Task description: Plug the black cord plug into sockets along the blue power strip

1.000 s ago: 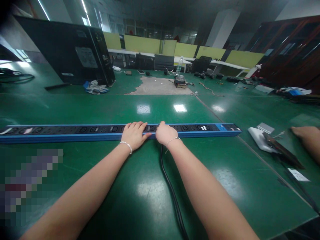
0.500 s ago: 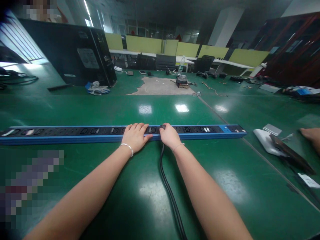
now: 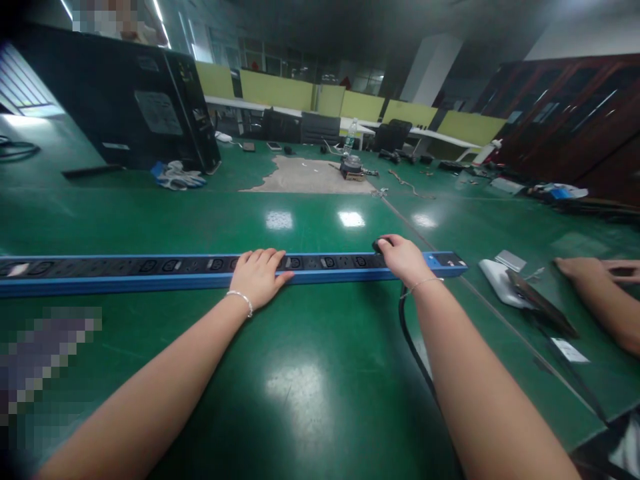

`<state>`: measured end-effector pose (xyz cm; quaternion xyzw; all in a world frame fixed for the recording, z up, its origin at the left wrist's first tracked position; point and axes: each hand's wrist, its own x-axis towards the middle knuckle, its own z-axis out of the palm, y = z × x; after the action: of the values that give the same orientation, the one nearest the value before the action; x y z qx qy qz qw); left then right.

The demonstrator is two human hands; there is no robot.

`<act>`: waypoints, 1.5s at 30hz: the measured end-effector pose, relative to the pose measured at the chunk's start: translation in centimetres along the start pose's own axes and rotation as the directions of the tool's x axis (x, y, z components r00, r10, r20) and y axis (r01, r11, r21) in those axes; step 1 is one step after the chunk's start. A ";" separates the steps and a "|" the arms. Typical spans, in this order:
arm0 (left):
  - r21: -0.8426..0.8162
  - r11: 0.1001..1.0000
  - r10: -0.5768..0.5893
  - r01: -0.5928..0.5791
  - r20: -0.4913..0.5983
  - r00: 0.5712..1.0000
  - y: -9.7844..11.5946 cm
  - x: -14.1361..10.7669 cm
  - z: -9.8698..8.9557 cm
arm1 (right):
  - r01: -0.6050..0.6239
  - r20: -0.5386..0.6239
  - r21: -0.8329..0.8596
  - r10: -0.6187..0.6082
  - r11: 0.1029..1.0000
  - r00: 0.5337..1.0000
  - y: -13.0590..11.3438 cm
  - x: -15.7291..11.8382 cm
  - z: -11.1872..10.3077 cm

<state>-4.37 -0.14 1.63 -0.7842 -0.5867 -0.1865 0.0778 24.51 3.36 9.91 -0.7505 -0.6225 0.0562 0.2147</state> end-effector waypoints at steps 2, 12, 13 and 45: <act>-0.001 1.000 0.000 0.000 -0.007 1.000 0.0 0.0 0.0 | -0.078 0.028 -0.113 0.082 0.990 0.996 1.9 0.5 0.0; 0.018 1.000 0.006 -0.006 -0.006 1.000 -0.1 0.0 0.1 | -0.103 0.182 -0.303 0.164 0.947 0.970 2.5 1.3 1.4; 0.017 1.000 0.004 -0.004 -0.004 1.000 -0.1 0.0 0.1 | -0.101 0.184 -0.302 0.162 0.948 0.970 2.6 1.3 1.5; 0.012 1.000 0.011 -0.011 -0.029 1.000 -0.1 0.0 0.3 | -0.128 0.225 -0.455 0.253 0.881 0.941 0.6 -0.1 2.9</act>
<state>-4.40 -0.05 1.38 -0.7842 -0.5822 -0.1941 0.0919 23.98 3.87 7.08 -0.8219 -0.5655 0.0417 -0.0540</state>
